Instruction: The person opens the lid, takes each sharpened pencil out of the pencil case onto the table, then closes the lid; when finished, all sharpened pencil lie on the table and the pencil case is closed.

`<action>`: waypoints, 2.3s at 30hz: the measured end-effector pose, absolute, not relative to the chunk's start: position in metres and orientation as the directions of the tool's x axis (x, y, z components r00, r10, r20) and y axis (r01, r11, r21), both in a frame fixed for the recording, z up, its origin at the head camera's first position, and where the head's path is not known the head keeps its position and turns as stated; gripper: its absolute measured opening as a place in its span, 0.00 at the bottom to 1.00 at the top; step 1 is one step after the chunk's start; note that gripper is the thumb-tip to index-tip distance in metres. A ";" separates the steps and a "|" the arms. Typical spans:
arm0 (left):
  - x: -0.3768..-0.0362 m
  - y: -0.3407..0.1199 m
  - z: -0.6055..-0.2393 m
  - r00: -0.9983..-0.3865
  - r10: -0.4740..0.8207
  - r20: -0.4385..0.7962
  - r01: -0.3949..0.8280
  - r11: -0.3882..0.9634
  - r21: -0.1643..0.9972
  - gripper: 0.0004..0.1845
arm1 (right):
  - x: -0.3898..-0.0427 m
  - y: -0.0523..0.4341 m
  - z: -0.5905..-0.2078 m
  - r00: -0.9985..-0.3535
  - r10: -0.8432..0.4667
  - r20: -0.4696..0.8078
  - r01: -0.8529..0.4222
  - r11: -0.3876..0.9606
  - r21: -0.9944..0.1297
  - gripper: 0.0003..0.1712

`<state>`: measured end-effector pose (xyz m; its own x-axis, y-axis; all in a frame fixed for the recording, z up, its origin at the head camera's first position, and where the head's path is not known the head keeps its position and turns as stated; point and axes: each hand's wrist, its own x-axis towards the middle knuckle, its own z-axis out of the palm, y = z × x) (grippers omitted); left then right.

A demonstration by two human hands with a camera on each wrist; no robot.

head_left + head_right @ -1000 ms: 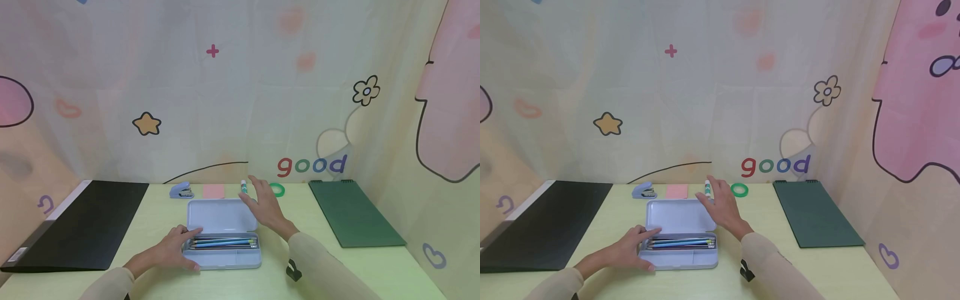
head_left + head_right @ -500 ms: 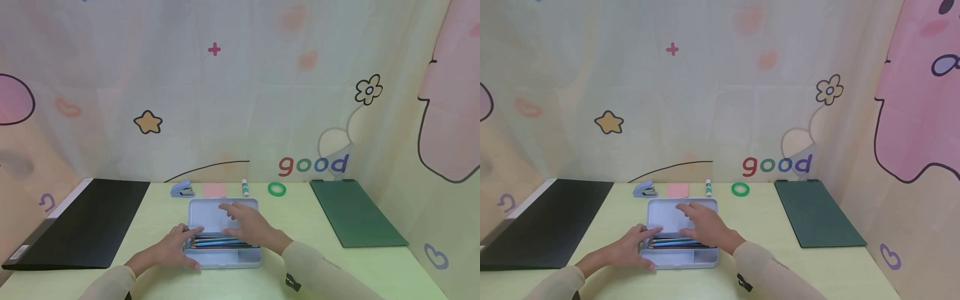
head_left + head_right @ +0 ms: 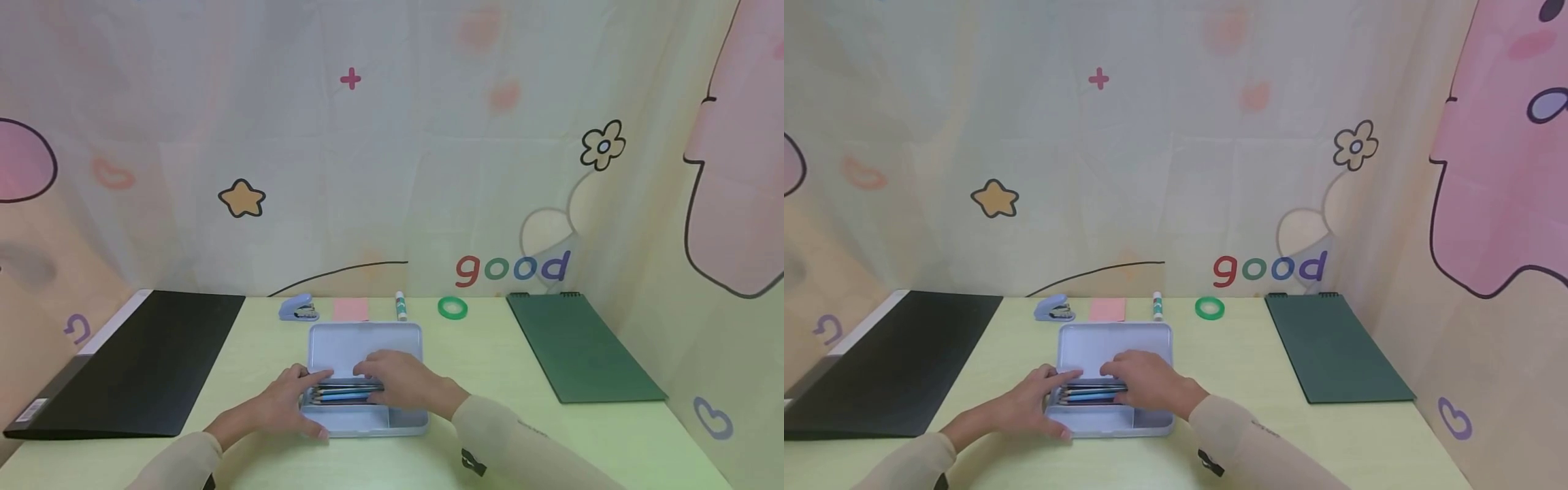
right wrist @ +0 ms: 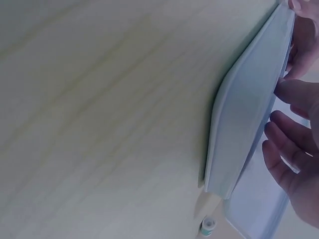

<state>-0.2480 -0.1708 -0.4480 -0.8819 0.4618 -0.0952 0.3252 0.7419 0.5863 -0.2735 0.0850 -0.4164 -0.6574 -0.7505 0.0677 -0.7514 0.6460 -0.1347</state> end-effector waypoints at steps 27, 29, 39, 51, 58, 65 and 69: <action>-0.245 -0.171 -0.442 -0.872 0.480 -0.101 0.328 0.724 0.607 0.52 | -0.277 0.070 -0.409 -0.651 -0.756 -0.062 -0.753 0.654 -0.071 0.19; -0.245 -0.172 -0.443 -0.871 0.481 -0.100 0.329 0.722 0.609 0.52 | -0.277 0.068 -0.410 -0.645 -0.761 -0.070 -0.757 0.649 -0.078 0.19; -0.245 -0.172 -0.442 -0.868 0.488 -0.092 0.337 0.714 0.614 0.51 | -0.276 0.067 -0.406 -0.643 -0.759 -0.103 -0.755 0.651 -0.084 0.19; -0.246 -0.173 -0.443 -0.861 0.504 -0.070 0.358 0.698 0.620 0.52 | -0.278 0.065 -0.400 -0.623 -0.774 -0.113 -0.769 0.633 -0.090 0.19; -0.248 -0.174 -0.448 -0.870 0.488 -0.066 0.355 0.715 0.602 0.53 | -0.275 0.069 -0.389 -0.618 -0.771 -0.154 -0.771 0.633 -0.074 0.22; -0.247 -0.173 -0.446 -0.873 0.482 -0.072 0.350 0.723 0.596 0.53 | -0.274 0.093 -0.376 -0.649 -0.743 -0.164 -0.746 0.664 -0.058 0.22; -0.248 -0.173 -0.447 -0.874 0.481 -0.066 0.356 0.727 0.587 0.54 | -0.274 0.114 -0.365 -0.684 -0.711 -0.164 -0.708 0.701 -0.086 0.20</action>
